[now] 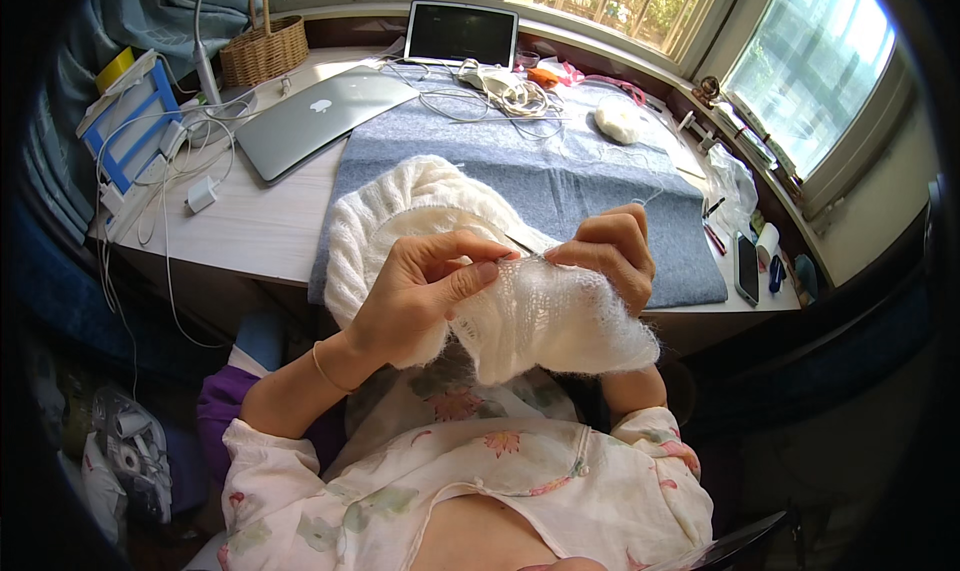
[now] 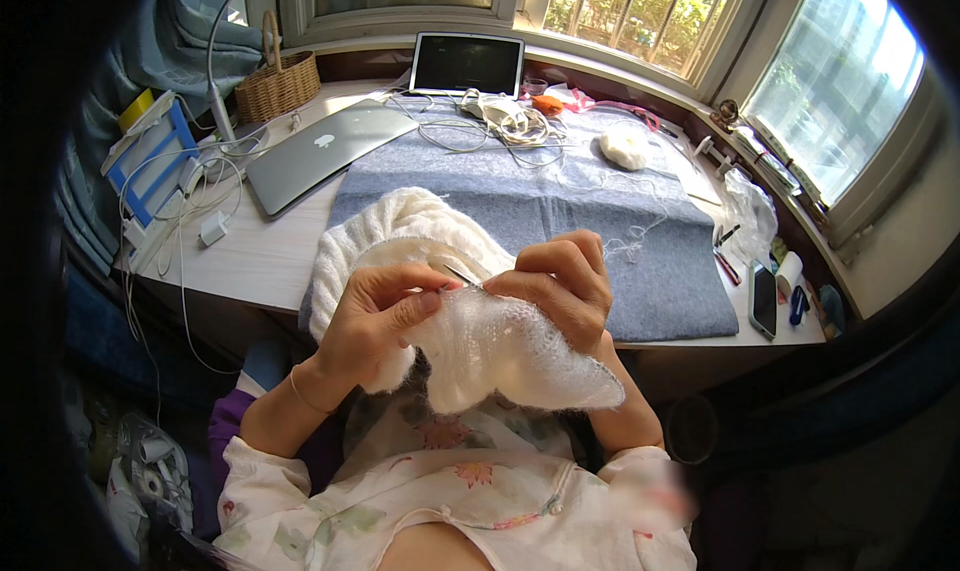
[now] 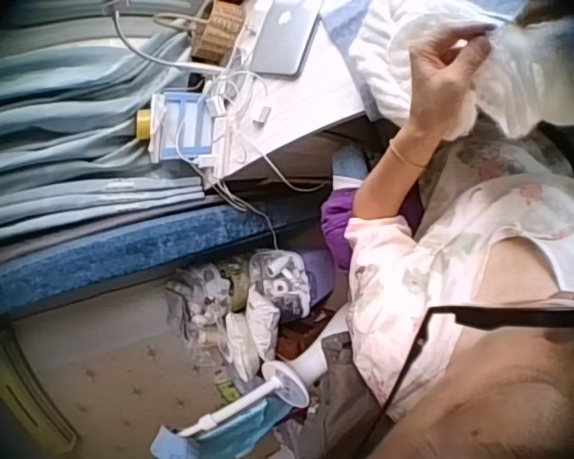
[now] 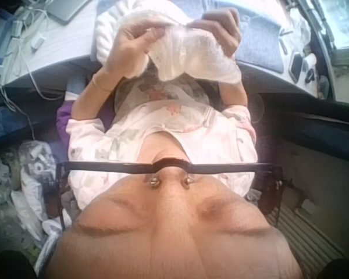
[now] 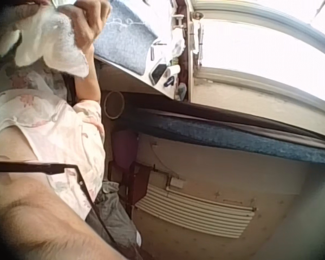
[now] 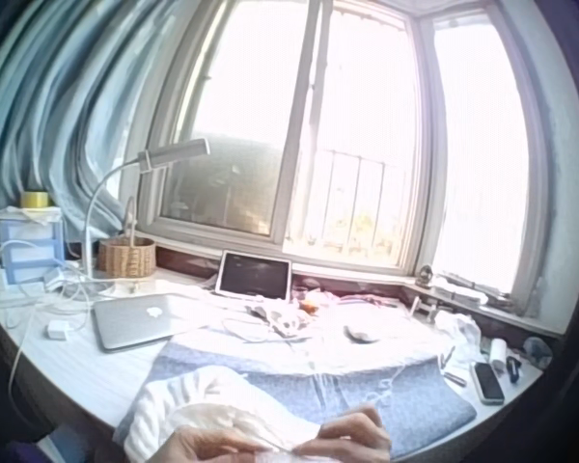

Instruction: The person knits a white fabric using knitting needles and white yarn. They repeatedly loop the yarn and pull it through stitches to extend the fabric. The person occasionally lifts the fabric to check its size and shape before continuing to knit.

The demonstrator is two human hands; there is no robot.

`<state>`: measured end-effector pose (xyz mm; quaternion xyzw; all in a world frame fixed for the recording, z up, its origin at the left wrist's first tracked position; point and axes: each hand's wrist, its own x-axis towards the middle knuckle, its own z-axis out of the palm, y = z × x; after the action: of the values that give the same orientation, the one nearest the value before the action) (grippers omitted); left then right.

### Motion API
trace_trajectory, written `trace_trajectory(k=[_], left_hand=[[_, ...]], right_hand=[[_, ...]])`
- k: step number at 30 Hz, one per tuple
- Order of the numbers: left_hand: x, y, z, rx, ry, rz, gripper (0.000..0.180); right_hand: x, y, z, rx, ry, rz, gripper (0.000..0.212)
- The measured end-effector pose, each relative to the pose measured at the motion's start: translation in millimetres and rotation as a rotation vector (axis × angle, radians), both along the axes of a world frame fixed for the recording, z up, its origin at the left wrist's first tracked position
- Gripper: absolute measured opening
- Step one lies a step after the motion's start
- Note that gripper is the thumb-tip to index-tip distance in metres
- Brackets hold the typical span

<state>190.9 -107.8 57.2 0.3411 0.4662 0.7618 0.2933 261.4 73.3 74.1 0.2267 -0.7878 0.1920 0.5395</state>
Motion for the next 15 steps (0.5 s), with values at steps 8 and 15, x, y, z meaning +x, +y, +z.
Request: trace_trajectory(k=[8,15], left_hand=[[-2.1,-0.3,-1.4,0.062,0.034,0.094,0.014],[0.1,0.3,-2.8,0.003,0.042,0.049,0.015]], right_hand=[[0.3,-2.2,0.3,0.004,-0.048,0.060,0.030],[-2.4,-4.9,-2.5,0.045,-0.047,0.043,0.029]])
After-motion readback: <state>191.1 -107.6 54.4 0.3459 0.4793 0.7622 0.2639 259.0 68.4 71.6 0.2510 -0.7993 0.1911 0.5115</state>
